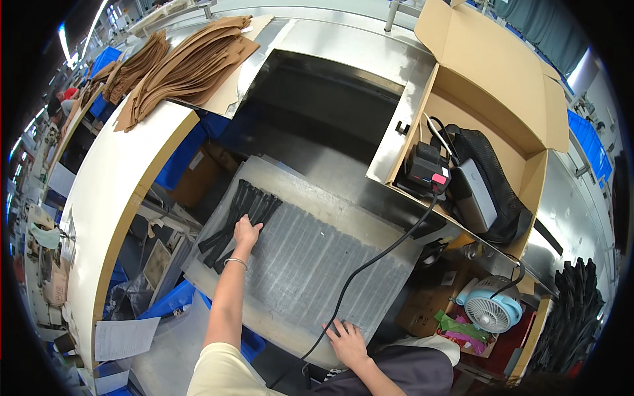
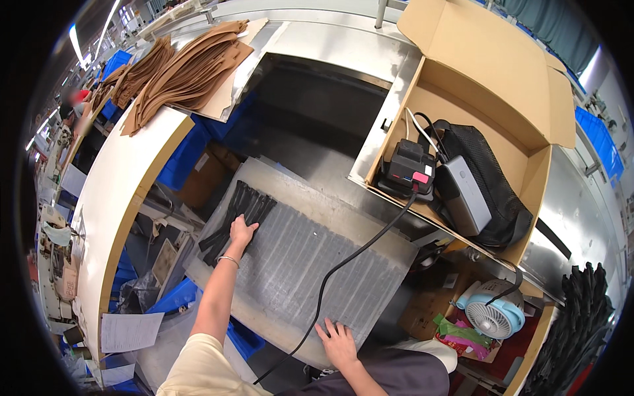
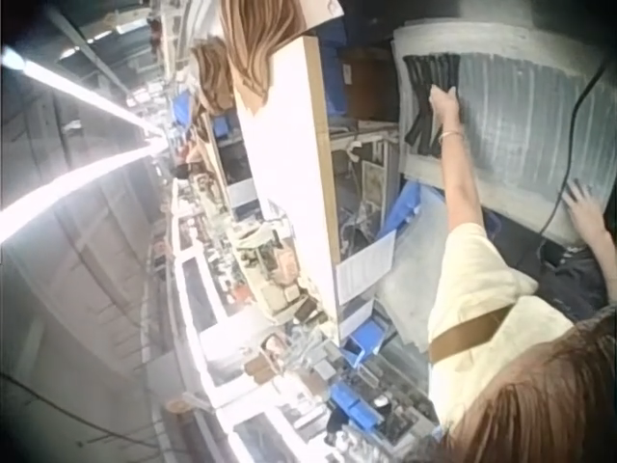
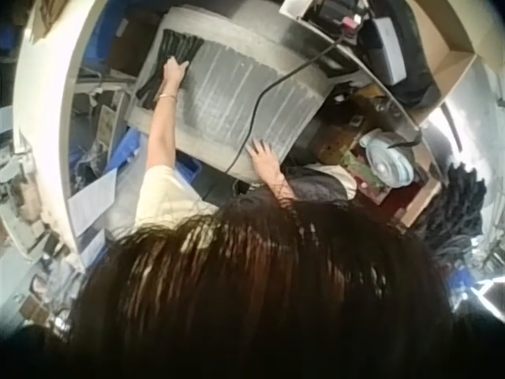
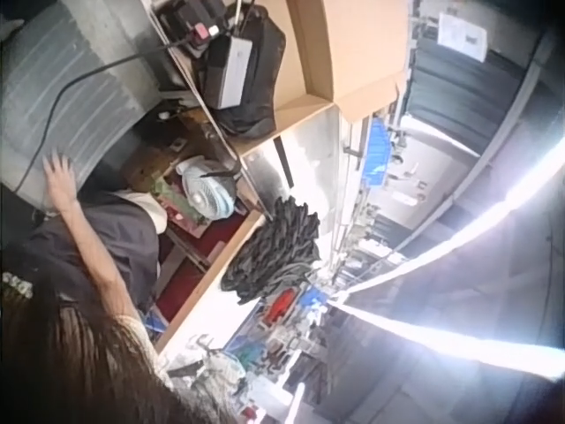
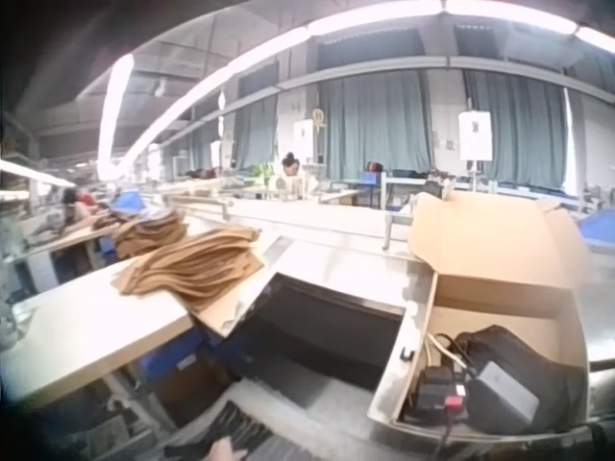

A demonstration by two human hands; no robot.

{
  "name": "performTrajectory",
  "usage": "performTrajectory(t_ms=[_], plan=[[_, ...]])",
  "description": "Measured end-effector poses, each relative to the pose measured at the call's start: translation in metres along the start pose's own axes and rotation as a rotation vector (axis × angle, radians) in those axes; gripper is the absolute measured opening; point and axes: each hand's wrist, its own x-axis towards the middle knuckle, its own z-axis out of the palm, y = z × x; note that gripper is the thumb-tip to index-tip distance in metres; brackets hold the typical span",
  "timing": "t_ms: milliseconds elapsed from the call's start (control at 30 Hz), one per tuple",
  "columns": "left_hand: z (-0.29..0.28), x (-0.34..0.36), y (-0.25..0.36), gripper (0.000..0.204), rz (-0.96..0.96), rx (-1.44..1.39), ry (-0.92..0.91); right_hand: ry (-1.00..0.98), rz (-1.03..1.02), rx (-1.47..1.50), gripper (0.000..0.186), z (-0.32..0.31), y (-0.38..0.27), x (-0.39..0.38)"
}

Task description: Organizing leather straps and sewing them using an industrial sewing machine.

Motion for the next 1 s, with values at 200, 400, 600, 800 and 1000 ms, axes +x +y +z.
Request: performTrajectory(t_ms=[200, 400, 600, 800, 1000], plan=[[-0.024, -0.032, 0.045, 0.031, 0.099, -0.343, -0.393, -0.061, 0.033, 0.065, 0.047, -0.005, 0.003, 0.005], [-0.042, -0.162, 0.067, 0.018, -0.031, -0.742, -1.037, -0.125, 0.462, 0.911, 0.039, -0.011, 0.015, 0.032], [-0.032, -0.255, 0.075, 0.017, -0.014, -0.862, -1.064, 0.321, 0.696, 2.265, 0.038, -0.032, 0.023, 0.046], [-0.048, -0.268, 0.091, 0.023, -0.124, -0.972, -1.096, 0.464, 0.762, 2.149, 0.029, -0.066, 0.030, 0.033], [-0.067, -0.264, 0.091, 0.033, -0.114, -1.228, -1.203, 0.567, 0.731, 2.075, 0.025, -0.080, 0.048, 0.003]])
